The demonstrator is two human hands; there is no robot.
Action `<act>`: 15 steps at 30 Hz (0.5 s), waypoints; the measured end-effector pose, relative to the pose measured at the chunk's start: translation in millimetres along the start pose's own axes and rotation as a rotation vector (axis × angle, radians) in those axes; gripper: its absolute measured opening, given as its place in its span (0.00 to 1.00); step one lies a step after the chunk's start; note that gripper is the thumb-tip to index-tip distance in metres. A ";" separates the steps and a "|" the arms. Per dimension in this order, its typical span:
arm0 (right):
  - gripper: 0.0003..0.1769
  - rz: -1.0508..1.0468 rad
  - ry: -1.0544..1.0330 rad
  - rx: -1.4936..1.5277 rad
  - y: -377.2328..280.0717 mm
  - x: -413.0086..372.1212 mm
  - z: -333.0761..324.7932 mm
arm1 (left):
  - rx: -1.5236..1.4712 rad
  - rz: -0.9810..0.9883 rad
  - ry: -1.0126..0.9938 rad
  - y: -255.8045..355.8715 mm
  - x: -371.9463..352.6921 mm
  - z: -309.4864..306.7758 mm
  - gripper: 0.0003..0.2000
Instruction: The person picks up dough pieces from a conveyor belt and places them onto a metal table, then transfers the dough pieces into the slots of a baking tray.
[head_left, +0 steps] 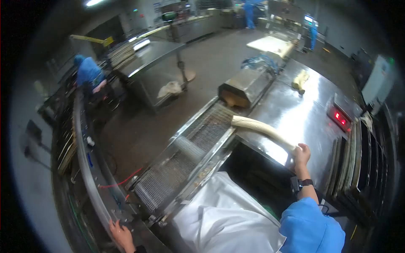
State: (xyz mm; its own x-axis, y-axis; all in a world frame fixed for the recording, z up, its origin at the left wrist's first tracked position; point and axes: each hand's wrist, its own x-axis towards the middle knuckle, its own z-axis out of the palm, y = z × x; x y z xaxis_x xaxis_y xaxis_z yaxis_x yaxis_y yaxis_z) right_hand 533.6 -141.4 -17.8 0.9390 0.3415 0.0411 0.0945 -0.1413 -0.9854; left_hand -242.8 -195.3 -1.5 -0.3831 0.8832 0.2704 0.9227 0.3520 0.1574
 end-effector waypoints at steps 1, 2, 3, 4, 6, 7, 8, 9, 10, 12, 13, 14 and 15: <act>0.15 -0.218 0.071 -0.299 -1.6 -2.2 -10.0 | 0.053 -0.036 -0.013 0.4 3.5 -1.1 0.19; 0.12 -0.432 0.134 -0.602 -4.4 -5.4 -16.3 | 0.043 -0.013 -0.019 12.8 3.6 -12.3 0.19; 0.10 -0.642 0.190 -0.907 -7.7 -7.5 -20.0 | 0.044 -0.058 -0.031 27.0 -0.9 -25.6 0.18; 0.10 -0.639 0.207 -0.911 -9.2 -11.3 -20.3 | 0.044 -0.109 -0.039 38.1 -1.4 -30.7 0.17; 0.09 -1.086 0.021 -0.963 -6.5 -20.6 -13.2 | 0.037 -0.060 -0.014 27.1 0.6 -23.3 0.16; 0.10 -1.063 -0.104 -0.903 -4.8 -18.8 -7.7 | 0.051 -0.063 -0.014 36.0 -2.9 -33.9 0.16; 0.11 -1.039 -0.227 -0.843 -1.0 -17.2 -1.5 | 0.064 -0.066 -0.015 43.4 -5.2 -41.7 0.15; 0.13 -1.069 -0.299 -0.809 2.7 -13.7 2.3 | 0.046 -0.109 -0.031 53.4 -5.4 -47.7 0.15; 0.14 -1.097 -0.345 -0.777 -0.6 -12.9 8.4 | 0.041 -0.105 -0.036 53.9 -5.3 -48.5 0.15; 0.17 -0.984 -0.520 -0.696 -8.3 -8.8 22.0 | 0.061 -0.138 -0.049 55.1 -2.4 -49.0 0.15; 0.19 -1.025 -0.536 -0.678 -15.1 -8.1 26.5 | 0.057 -0.134 -0.051 55.7 -0.9 -53.6 0.15; 0.19 -1.025 -0.533 -0.681 -18.0 -6.8 32.3 | 0.140 -0.072 -0.120 56.5 0.5 -60.3 0.16; 0.20 -1.012 -0.518 -0.714 -19.1 -5.1 39.2 | 0.224 -0.012 -0.188 57.5 0.3 -64.8 0.17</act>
State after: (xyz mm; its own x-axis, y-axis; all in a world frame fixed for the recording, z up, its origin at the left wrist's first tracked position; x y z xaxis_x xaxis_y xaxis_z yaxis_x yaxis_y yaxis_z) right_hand 514.0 -104.0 -5.7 0.1366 0.8707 0.4726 0.9679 -0.0156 -0.2510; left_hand -192.7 -194.9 69.1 -0.3988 0.9130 0.0862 0.9127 0.4043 -0.0594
